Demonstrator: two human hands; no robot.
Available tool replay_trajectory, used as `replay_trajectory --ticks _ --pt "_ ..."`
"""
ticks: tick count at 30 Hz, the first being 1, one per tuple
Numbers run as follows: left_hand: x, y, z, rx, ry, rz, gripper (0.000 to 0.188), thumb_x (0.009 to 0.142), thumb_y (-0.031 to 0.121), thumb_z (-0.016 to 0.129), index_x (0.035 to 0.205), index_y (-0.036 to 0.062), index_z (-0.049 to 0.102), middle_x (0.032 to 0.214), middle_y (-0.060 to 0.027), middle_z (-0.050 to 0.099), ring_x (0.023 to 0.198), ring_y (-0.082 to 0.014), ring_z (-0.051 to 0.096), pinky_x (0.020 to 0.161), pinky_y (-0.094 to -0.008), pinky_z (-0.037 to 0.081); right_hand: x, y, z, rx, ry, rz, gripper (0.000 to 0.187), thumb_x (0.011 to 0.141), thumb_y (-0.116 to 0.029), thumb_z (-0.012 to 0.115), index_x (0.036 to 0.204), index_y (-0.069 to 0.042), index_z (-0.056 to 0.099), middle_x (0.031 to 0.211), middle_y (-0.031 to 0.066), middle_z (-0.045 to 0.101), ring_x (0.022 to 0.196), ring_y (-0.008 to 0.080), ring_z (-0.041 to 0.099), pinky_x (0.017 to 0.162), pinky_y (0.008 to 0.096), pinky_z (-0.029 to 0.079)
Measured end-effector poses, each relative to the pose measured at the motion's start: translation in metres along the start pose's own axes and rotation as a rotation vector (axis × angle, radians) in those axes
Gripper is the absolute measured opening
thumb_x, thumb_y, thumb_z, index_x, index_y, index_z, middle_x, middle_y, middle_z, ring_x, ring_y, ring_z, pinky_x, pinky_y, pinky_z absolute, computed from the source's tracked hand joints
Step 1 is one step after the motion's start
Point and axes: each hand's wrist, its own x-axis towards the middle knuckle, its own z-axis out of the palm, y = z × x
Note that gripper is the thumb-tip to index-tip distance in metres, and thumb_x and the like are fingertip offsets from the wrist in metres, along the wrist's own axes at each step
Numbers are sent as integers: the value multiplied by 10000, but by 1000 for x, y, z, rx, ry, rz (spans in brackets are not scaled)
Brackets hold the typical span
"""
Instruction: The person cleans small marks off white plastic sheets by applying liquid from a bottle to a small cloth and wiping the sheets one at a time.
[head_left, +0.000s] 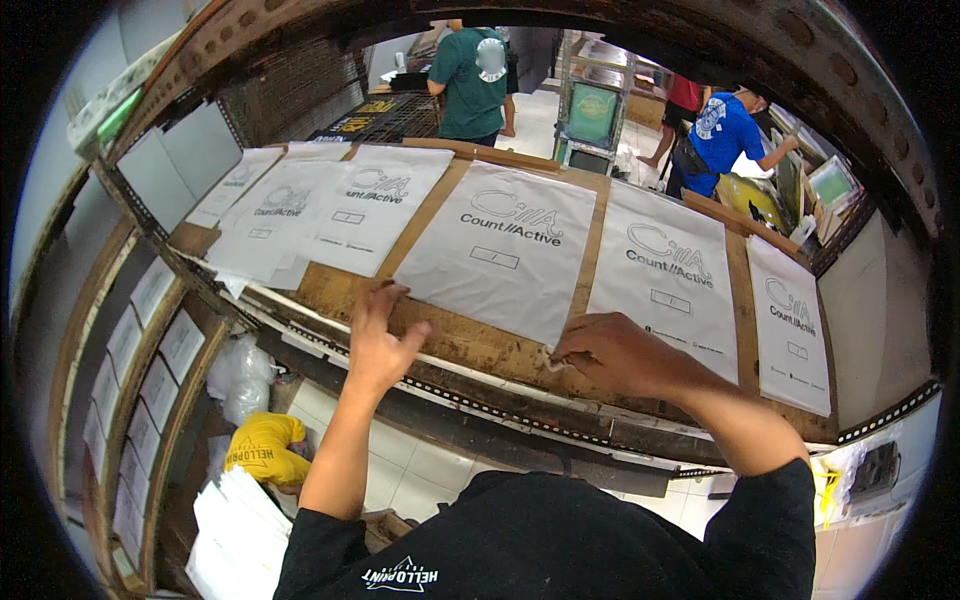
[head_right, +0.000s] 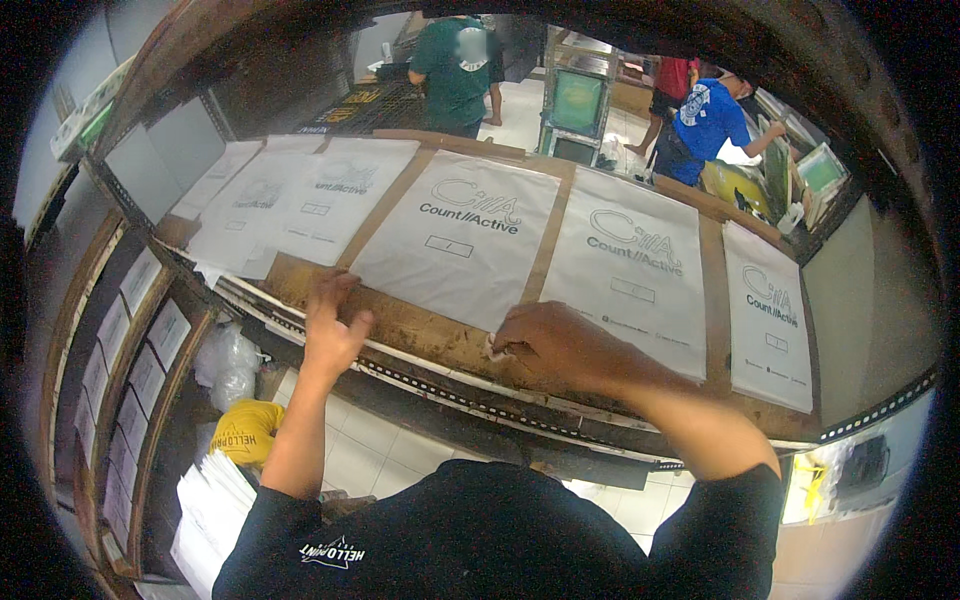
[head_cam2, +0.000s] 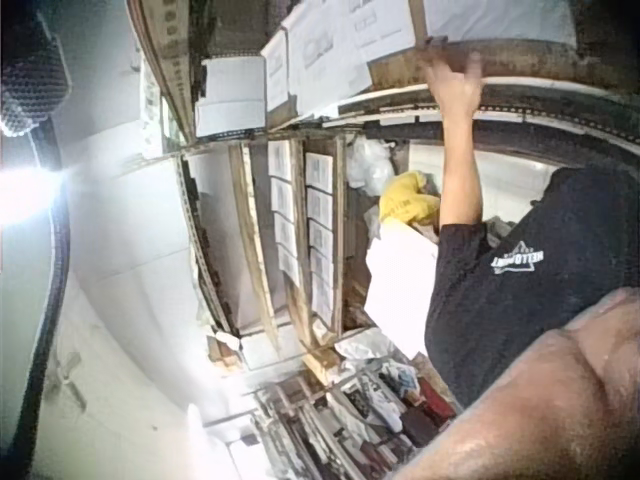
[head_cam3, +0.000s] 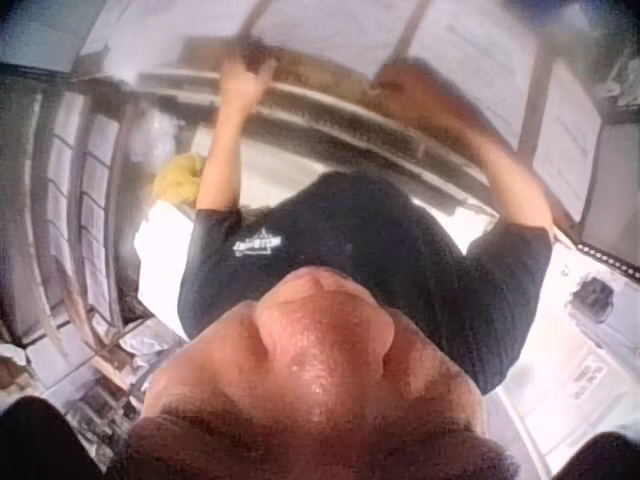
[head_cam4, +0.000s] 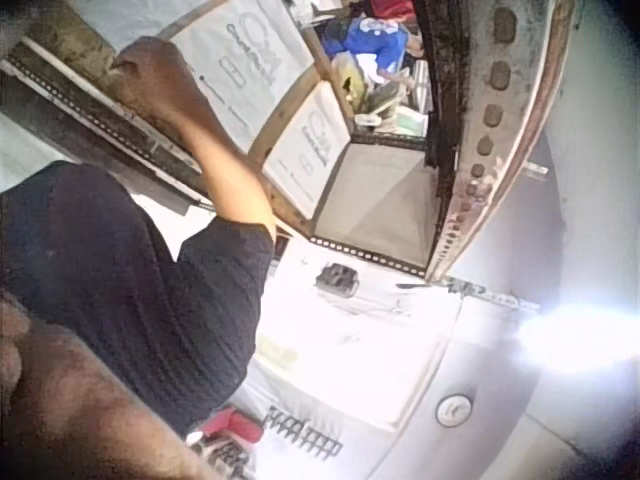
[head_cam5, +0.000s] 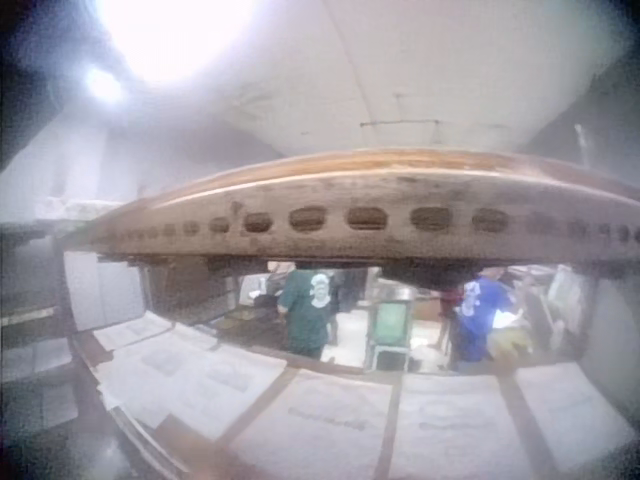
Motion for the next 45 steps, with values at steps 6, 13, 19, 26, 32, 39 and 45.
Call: replay_trajectory --ticks 6,13,19,26,32,39,45 --pt "98 15 23 -141 28 -9 380 891 289 761 1103 -18 688 995 -191 665 930 -315 667 806 -369 534 -72 -25 19 198 302 257 213 850 -29 664 1051 -20 734 1044 175 724 988 371 697 865 436 560" --pt "256 -83 140 47 -352 -253 596 756 470 816 1081 -21 727 910 -193 743 861 -324 728 772 -425 560 -81 -33 62 251 669 374 225 776 -22 658 972 18 761 1020 184 748 1004 333 715 896 389 550" --pt "262 -41 183 368 -508 -296 770 743 510 820 1377 123 615 1341 -159 661 1243 -324 631 1049 -433 505 -97 -12 88 266 766 385 194 781 -18 683 957 -6 763 995 174 742 951 321 728 875 387 559" --pt "262 -61 163 236 -353 -451 552 872 325 701 1341 57 589 1262 -197 685 1191 -344 658 1001 -454 528 -90 -5 93 315 767 404 156 792 -10 685 933 -1 750 969 168 737 928 306 724 853 368 551" --pt "274 -88 88 327 -63 -156 389 971 346 588 1242 67 596 1136 -208 703 1110 -392 661 955 -510 519 -102 0 96 201 788 430 225 716 -45 694 928 -4 758 964 183 731 948 341 717 878 403 547" --pt "302 -328 -66 700 -69 44 468 993 370 540 1316 31 531 1185 -272 675 1113 -417 657 959 -515 526 -98 5 102 257 795 414 227 705 -48 674 910 12 751 969 213 722 929 367 713 853 402 547" --pt "280 -402 -156 669 -38 -238 482 953 327 549 1302 -3 505 1098 -324 689 1049 -468 677 935 -540 536 -91 -13 84 140 656 391 145 875 -7 658 974 29 758 1061 164 743 1046 307 700 958 391 527"
